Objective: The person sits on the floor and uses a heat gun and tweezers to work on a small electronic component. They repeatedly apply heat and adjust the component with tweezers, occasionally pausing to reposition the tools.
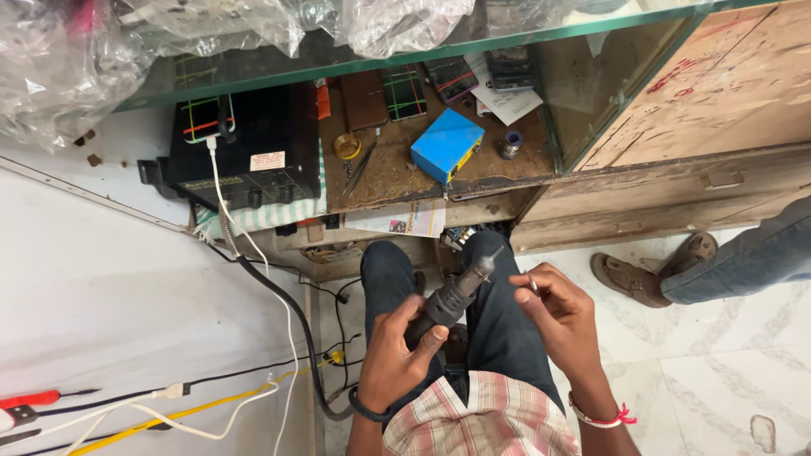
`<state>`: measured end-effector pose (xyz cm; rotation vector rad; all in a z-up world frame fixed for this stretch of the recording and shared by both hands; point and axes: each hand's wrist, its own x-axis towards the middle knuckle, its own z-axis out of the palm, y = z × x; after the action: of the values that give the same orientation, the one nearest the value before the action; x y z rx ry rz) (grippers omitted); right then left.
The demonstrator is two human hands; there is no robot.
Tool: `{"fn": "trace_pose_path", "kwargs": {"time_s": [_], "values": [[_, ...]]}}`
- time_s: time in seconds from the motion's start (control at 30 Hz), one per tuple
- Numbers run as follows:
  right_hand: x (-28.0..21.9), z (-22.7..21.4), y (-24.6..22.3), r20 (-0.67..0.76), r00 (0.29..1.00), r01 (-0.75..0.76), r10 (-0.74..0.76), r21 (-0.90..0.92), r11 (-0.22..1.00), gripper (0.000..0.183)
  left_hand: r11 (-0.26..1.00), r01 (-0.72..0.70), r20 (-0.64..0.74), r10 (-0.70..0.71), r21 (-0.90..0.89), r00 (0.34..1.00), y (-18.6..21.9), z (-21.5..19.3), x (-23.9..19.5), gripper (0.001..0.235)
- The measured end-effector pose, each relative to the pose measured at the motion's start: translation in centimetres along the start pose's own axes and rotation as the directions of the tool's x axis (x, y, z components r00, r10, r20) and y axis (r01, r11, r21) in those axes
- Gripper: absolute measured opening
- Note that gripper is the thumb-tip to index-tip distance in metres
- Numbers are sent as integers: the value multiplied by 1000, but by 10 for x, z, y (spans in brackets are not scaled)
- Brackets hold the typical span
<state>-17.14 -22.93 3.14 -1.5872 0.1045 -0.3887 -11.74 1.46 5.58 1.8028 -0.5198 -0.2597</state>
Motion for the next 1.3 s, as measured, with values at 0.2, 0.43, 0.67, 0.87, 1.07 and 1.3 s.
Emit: {"fn": "trace_pose_path", "kwargs": {"time_s": [0.2,0.43,0.67,0.87,1.07,1.3], "values": [[11,31,-35,-114,967,195,-227,-243,950,14,983,166,65,-171,74,983,6,4,4,55],[18,63,-42,-150,883,329,-444,-478,815,14,993,-97,-6,97,-66,995,17,18,13,71],[32,76,-35,-110,860,376,-498,-523,765,13,985,-173,-102,174,21,979,13,22,14,60],[30,84,-24,-88,900,367,-427,-375,851,11,981,-193,-161,195,25,968,10,18,12,62],[27,81,-22,-105,926,313,-362,-319,894,10,981,-192,-196,190,9,962,9,29,12,61],[24,82,-22,-115,958,226,-262,-257,940,5,980,-185,-202,195,69,960,4,28,10,59]]}}
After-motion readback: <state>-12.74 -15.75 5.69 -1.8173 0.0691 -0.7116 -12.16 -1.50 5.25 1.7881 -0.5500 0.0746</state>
